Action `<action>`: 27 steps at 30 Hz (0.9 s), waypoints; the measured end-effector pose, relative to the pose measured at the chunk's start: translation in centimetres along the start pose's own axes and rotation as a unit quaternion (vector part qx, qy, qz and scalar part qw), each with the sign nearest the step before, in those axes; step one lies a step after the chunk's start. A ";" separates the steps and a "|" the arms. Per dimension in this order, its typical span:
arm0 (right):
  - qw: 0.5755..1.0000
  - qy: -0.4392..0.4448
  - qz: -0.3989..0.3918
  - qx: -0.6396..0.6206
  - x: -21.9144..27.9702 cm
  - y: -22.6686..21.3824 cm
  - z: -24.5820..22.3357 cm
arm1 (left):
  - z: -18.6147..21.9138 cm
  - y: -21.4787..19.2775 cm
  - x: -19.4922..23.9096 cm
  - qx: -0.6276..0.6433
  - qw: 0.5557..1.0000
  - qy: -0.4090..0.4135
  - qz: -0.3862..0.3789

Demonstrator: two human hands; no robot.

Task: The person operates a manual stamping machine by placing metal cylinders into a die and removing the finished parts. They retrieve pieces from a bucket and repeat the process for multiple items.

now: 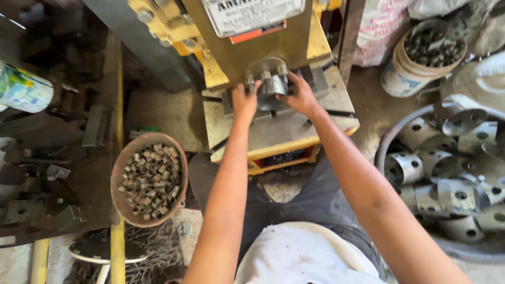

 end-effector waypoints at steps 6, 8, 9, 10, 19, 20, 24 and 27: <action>1.000 0.022 -0.019 0.005 0.4 -0.8 -1.4 | -0.7 -0.4 0.4 0.053 0.998 -0.032 0.021; 1.000 0.001 -0.010 0.006 0.5 -0.9 -1.9 | -1.2 -0.2 0.2 0.058 0.997 -0.044 0.029; 1.000 -0.010 -0.006 0.007 0.4 -1.0 -2.0 | -1.2 0.1 0.1 0.063 0.997 -0.040 0.028; 1.000 -0.005 -0.004 0.007 0.4 -1.0 -1.7 | -1.5 0.4 0.2 0.068 0.997 -0.037 0.029; 0.996 -0.051 0.026 0.065 -0.2 -0.9 1.1 | 3.0 1.6 -0.1 -0.007 0.994 0.108 -0.009; 0.997 -0.046 0.027 0.060 -0.3 -0.9 1.1 | 3.4 1.2 0.0 -0.050 0.991 0.124 -0.010; 0.999 0.000 0.004 0.042 0.0 -0.8 0.6 | 2.6 0.7 -1.4 -0.140 0.981 0.130 -0.015; 0.997 0.051 -0.013 -0.049 -0.2 -0.5 0.7 | 2.6 0.7 -1.5 -0.135 0.973 0.186 -0.019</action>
Point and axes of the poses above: each hand's wrist, its own x-axis away from the middle knuckle, its own y-axis out of the palm, z = x × y, the point moved 10 cm from there along -x, towards the middle knuckle, and after that the axes turned 4 degrees about -z, right-handed, at the moved point
